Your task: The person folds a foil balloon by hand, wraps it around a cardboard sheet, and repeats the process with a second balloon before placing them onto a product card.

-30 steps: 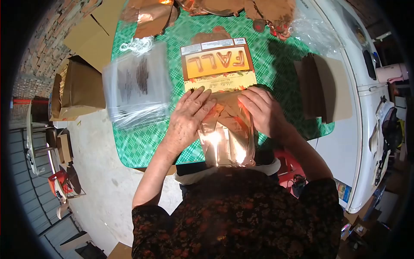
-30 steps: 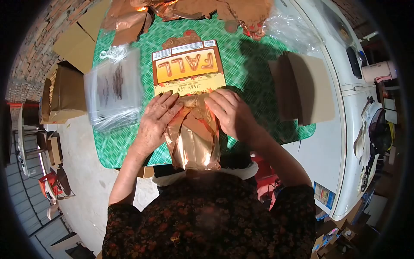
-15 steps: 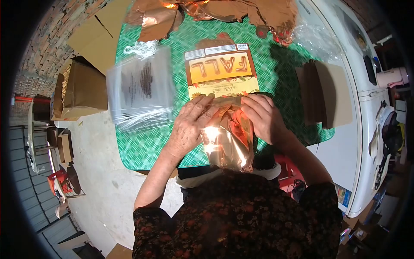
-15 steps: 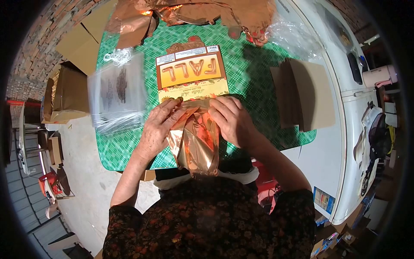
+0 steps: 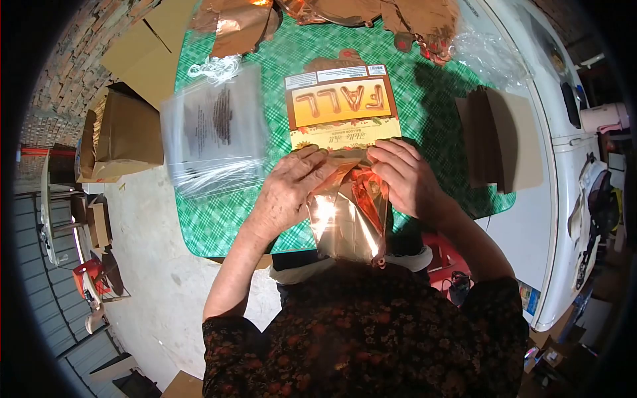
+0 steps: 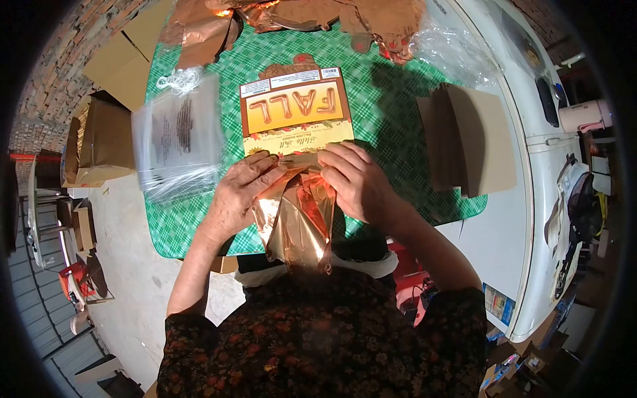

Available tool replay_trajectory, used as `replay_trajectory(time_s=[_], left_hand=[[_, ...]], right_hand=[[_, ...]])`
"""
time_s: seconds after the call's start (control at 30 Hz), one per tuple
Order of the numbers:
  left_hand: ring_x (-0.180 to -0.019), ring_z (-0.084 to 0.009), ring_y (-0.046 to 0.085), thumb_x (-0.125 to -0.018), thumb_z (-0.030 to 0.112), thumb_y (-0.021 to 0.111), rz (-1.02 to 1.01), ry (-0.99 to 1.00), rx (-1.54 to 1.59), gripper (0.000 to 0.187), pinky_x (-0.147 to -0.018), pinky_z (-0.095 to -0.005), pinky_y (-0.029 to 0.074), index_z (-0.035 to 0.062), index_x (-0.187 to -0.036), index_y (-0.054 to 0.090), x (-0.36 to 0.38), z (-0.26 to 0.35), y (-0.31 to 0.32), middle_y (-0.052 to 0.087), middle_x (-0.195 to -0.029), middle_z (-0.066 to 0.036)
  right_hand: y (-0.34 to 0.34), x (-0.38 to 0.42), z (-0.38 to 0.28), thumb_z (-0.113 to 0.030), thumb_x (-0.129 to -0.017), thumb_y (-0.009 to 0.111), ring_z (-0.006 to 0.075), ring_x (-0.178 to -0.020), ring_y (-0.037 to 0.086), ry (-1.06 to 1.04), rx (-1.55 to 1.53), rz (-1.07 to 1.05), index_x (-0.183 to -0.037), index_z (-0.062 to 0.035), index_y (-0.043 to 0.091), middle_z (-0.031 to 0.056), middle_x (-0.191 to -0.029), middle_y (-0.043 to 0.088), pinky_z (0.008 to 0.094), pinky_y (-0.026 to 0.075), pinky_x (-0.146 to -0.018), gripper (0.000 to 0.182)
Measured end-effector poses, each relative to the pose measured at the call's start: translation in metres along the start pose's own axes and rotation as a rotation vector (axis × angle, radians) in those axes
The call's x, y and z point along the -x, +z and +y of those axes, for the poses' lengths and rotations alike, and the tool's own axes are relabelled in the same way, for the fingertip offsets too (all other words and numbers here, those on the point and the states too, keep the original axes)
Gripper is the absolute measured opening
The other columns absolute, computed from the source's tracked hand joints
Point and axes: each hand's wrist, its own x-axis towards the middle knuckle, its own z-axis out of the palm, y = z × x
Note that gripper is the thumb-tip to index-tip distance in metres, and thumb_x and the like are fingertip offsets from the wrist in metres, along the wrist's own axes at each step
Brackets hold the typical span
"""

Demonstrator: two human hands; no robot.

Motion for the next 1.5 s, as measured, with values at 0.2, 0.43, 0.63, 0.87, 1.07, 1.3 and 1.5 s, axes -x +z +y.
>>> replay_trajectory(time_s=[0.2, 0.43, 0.63, 0.87, 1.07, 1.3, 1.5], left_hand=[[-0.132, -0.0338, 0.067, -0.086, 0.017, 0.082, 0.002, -0.017, 0.019, 0.053, -0.113, -0.0479, 0.053, 0.0109, -0.138, 0.076, -0.005, -0.001, -0.003, 0.074, -0.136, -0.012], [-0.124, -0.0329, 0.069, -0.079, 0.015, 0.084, 0.048, 0.047, 0.020, 0.054, -0.106, -0.0463, 0.055, 0.0083, -0.132, 0.078, -0.014, -0.005, -0.002, 0.076, -0.128, -0.011], [-0.112, -0.0353, 0.070, -0.082, 0.008, 0.081, -0.016, -0.100, 0.226, 0.045, -0.096, -0.0426, 0.058, 0.0057, -0.127, 0.079, -0.031, -0.012, -0.011, 0.077, -0.114, -0.015], [-0.098, -0.0046, 0.065, -0.105, 0.015, 0.069, -0.239, -0.703, 0.515, 0.022, -0.086, -0.0294, 0.058, -0.0009, -0.117, 0.078, -0.067, -0.045, -0.013, 0.081, -0.103, -0.002], [-0.083, -0.0146, 0.068, -0.106, 0.029, 0.067, -0.122, -0.632, 0.569, 0.036, -0.077, -0.0355, 0.056, -0.0050, -0.104, 0.076, -0.073, -0.079, 0.009, 0.074, -0.086, -0.010], [-0.079, -0.0190, 0.068, -0.106, 0.053, 0.065, -0.147, -0.819, 0.593, 0.061, -0.074, -0.0381, 0.055, -0.0062, -0.104, 0.076, -0.095, -0.063, -0.003, 0.074, -0.084, -0.010], [-0.069, -0.0110, 0.065, -0.106, 0.061, 0.067, -0.068, -0.793, 0.536, 0.066, -0.063, -0.0311, 0.052, -0.0025, -0.090, 0.079, -0.099, -0.063, 0.002, 0.071, -0.075, -0.002]], right_hand=[[0.001, 0.003, 0.005, 0.000, -0.084, 0.073, 0.0362, -0.131, 0.066, 0.018, -0.007, -0.046, -0.110, 0.0023, 0.071, 0.0165, -0.130, 0.072, 0.0493, 0.052, -0.109, 0.027], [-0.004, -0.006, 0.002, -0.002, -0.085, 0.075, 0.0348, -0.124, 0.068, -0.008, 0.056, -0.072, -0.122, -0.0019, 0.074, 0.0157, -0.124, 0.074, 0.0463, 0.056, -0.102, 0.037], [-0.006, -0.020, 0.018, -0.002, -0.086, 0.071, 0.0350, -0.105, 0.075, 0.171, -0.166, -0.092, -0.116, -0.0054, 0.077, 0.0180, -0.109, 0.076, 0.0421, 0.060, -0.088, 0.031], [-0.006, -0.062, 0.069, -0.004, -0.097, 0.065, 0.0273, -0.102, 0.077, 0.401, -0.488, -0.272, -0.126, -0.0026, 0.072, 0.0193, -0.110, 0.076, 0.0366, 0.059, -0.090, 0.030], [0.006, -0.065, 0.116, -0.013, -0.110, 0.061, 0.0118, -0.100, 0.073, 0.605, -1.512, -0.399, -0.124, 0.0030, 0.069, 0.0059, -0.107, 0.075, 0.0280, 0.059, -0.087, 0.023], [-0.006, -0.066, 0.096, -0.029, -0.108, 0.069, 0.0188, -0.089, 0.076, 0.830, -0.917, -0.324, -0.131, 0.0065, 0.063, 0.0138, -0.115, 0.073, 0.0336, 0.064, -0.075, 0.043], [0.002, -0.077, 0.112, -0.042, -0.108, 0.068, 0.0181, -0.080, 0.075, 0.794, -0.831, -0.534, -0.122, 0.0088, 0.069, 0.0139, -0.108, 0.073, 0.0332, 0.064, -0.073, 0.053]])
